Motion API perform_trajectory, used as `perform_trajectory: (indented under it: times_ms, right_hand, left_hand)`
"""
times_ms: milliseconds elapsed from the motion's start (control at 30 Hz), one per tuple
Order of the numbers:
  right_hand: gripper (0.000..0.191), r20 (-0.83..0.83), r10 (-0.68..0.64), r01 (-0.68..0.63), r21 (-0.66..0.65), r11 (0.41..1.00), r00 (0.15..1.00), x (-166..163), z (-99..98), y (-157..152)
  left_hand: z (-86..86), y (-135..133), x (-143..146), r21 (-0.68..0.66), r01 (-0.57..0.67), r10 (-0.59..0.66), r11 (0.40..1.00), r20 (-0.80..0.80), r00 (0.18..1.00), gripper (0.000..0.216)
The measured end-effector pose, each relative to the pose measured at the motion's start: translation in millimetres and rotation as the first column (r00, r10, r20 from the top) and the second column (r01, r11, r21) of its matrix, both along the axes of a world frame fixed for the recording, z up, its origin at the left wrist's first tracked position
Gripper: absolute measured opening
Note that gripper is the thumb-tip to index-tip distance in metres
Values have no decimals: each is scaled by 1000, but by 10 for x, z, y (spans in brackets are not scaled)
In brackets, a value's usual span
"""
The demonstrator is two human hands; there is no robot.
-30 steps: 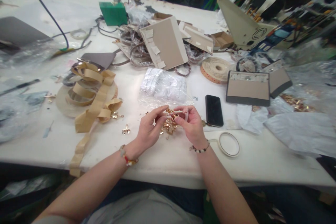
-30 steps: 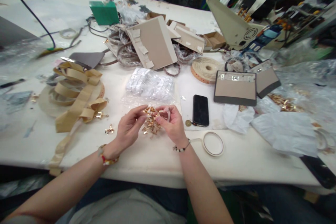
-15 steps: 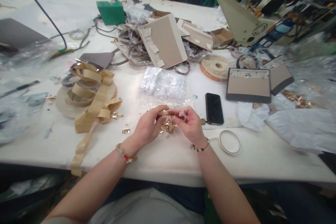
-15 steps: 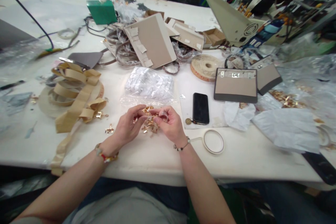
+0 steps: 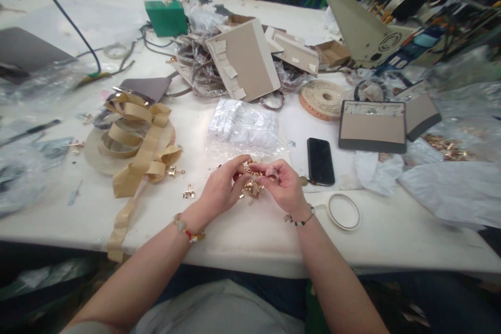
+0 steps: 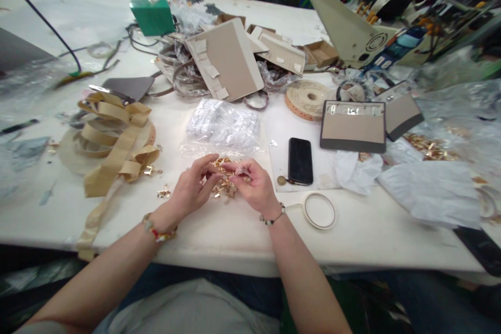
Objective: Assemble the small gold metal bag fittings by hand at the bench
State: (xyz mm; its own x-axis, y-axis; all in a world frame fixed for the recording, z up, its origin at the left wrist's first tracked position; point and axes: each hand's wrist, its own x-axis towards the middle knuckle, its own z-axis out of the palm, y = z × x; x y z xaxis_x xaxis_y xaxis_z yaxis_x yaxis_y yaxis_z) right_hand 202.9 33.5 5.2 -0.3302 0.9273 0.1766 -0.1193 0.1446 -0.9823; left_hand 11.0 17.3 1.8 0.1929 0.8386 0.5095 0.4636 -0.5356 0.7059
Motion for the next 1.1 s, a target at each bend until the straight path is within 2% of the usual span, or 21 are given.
perform_trajectory:
  times_ms: [133,233,333,500,767,1100]
  right_hand:
    - [20,-4,14,-14,20,1000,1000,-4,8,-8]
    - [24,-62,-15,16,22,1000,998,-20,26,-14]
    - [29,-90,-74,78,44,996,993,-20,57,-6]
    - [29,-75,-105,112,105,988,992,0,84,17]
    - [32,-73,-125,132,103,986,989,5,82,7]
    - [32,-29,-112,115,162,980,993,18,16,5]
  left_hand:
    - [4,-2,9,61,-125,124,990,14,992,53]
    - [65,-37,15,218,-218,209,951,66,976,28]
    - [137,-71,30,327,-233,219,916,82,972,8]
    - [148,-63,75,243,-157,168,957,-29,985,4]
    - [77,-46,67,209,-204,220,956,-55,974,13]
    - [64,-36,77,78,-126,130,989,-52,990,15]
